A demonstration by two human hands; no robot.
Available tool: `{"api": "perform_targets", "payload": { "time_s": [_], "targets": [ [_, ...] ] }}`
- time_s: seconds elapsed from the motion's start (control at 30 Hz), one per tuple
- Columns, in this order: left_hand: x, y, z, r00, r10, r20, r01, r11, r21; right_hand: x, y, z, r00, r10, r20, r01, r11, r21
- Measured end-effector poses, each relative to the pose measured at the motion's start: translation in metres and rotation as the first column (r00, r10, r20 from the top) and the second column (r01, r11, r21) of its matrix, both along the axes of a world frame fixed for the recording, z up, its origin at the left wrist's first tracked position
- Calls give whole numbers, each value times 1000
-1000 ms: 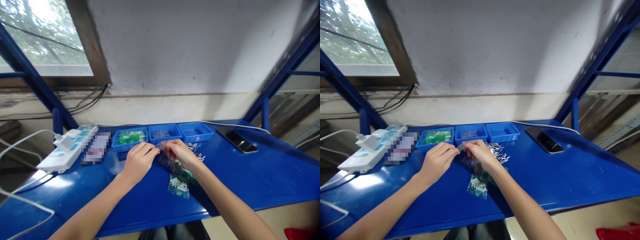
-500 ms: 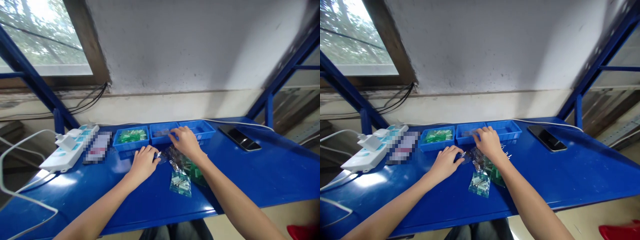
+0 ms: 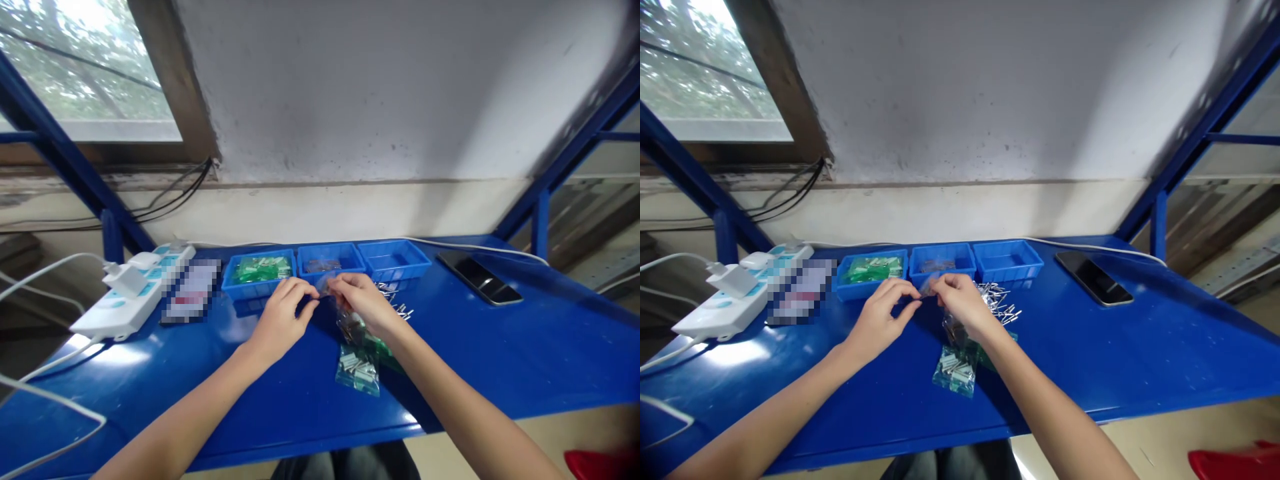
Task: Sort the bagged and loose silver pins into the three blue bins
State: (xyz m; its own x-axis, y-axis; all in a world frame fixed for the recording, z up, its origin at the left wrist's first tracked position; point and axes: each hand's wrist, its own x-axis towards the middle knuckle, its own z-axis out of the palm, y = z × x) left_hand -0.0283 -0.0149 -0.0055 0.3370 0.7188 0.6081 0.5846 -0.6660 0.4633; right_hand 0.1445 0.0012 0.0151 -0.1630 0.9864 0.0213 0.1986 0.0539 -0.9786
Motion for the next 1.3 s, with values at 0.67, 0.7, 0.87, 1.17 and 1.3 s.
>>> {"api": "perform_targets", "payload": {
  "time_s": [0.67, 0.7, 0.87, 1.17, 1.3],
  "targets": [
    [34, 14, -24, 914, 198, -355, -298, 921, -252, 13, 5, -4, 718, -243, 652, -80, 902, 425],
    [35, 13, -24, 909, 203, -364, -297, 928, -224, 13, 5, -5, 721, -216, 659, -95, 911, 402],
    [34, 13, -25, 895, 192, -404, -290, 936, -199, 14, 12, -12, 701, -103, 706, -173, 935, 309],
    [33, 13, -23, 914, 211, -346, -306, 919, -248, 15, 12, -12, 714, -35, 699, -187, 953, 238],
    [35, 9, -22, 896, 222, -385, -308, 935, -177, 15, 15, -14, 732, -29, 681, -171, 960, 224]
  ]
}}
